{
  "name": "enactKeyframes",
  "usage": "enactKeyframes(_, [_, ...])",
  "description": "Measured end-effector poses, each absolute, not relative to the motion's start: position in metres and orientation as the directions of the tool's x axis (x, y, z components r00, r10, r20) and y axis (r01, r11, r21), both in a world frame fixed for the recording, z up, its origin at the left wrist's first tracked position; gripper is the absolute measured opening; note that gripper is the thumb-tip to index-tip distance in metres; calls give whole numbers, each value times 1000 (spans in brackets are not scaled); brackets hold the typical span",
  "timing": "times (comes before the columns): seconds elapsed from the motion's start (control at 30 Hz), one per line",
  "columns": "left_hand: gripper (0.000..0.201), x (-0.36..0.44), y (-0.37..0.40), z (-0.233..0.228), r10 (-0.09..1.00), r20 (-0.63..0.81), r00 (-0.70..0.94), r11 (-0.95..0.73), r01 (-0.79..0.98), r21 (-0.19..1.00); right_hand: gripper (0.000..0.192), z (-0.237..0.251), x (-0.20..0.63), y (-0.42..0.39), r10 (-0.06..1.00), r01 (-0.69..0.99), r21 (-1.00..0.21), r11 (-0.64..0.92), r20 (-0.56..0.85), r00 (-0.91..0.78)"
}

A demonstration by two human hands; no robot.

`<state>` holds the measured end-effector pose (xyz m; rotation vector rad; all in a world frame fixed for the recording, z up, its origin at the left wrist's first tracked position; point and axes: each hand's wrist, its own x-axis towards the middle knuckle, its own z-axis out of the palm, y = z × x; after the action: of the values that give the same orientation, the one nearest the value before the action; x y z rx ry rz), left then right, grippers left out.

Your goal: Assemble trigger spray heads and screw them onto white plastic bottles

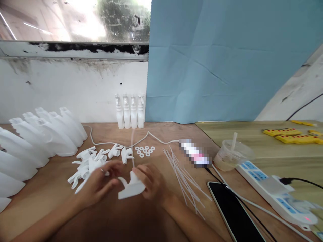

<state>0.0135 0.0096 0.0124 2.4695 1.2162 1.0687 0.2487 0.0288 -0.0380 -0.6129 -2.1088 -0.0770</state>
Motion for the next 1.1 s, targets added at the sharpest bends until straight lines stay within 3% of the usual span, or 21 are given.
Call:
enactKeyframes(0.07, [31, -9, 24, 22, 718, 641, 271, -623, 661, 418, 57, -36, 253, 27, 512, 478, -324, 816, 789, -340])
enactKeyframes(0.13, [30, -40, 43, 28, 577, 814, 68, -504, 814, 289, 53, -36, 257, 26, 659, 478, -520, 708, 729, -183])
enactKeyframes(0.2, [45, -73, 60, 27, 412, 910, -50, -340, 918, 204, 48, -34, 258, 26, 769, 423, -693, 584, 639, -14])
enactKeyframes(0.27, [61, -106, 73, 22, 377, 916, -136, -204, 953, 225, 43, -31, 258, 28, 819, 318, -799, 510, 564, 104])
enactKeyframes(0.43, [80, -153, 87, -3, 387, 899, -206, -70, 966, 251, 35, -22, 260, 36, 854, 108, -882, 458, 470, 224])
enactKeyframes(0.57, [92, -159, 97, -20, 429, 827, -364, 17, 918, 396, 33, -24, 263, 45, 894, -63, -910, 410, 387, 227])
enactKeyframes(0.73, [87, -156, 101, -27, 435, 759, -485, 99, 863, 495, 28, -27, 266, 54, 942, -259, -913, 314, 267, 204])
enactKeyframes(0.83, [78, -147, 93, -20, 407, 838, -363, 43, 924, 380, 24, -23, 268, 56, 962, -374, -889, 263, 210, 177])
enactKeyframes(0.93, [73, -132, 83, -9, 417, 907, -50, -105, 989, 103, 18, -17, 272, 57, 979, -453, -868, 202, 159, 130])
enactKeyframes(1.03, [69, -120, 77, 1, 444, 851, 280, -294, 943, -156, 19, -14, 278, 59, 981, -509, -841, 186, 130, 145])
enactKeyframes(1.1, [66, -116, 75, 5, 460, 769, 444, -427, 870, -246, 17, -13, 281, 61, 977, -535, -821, 200, 124, 175])
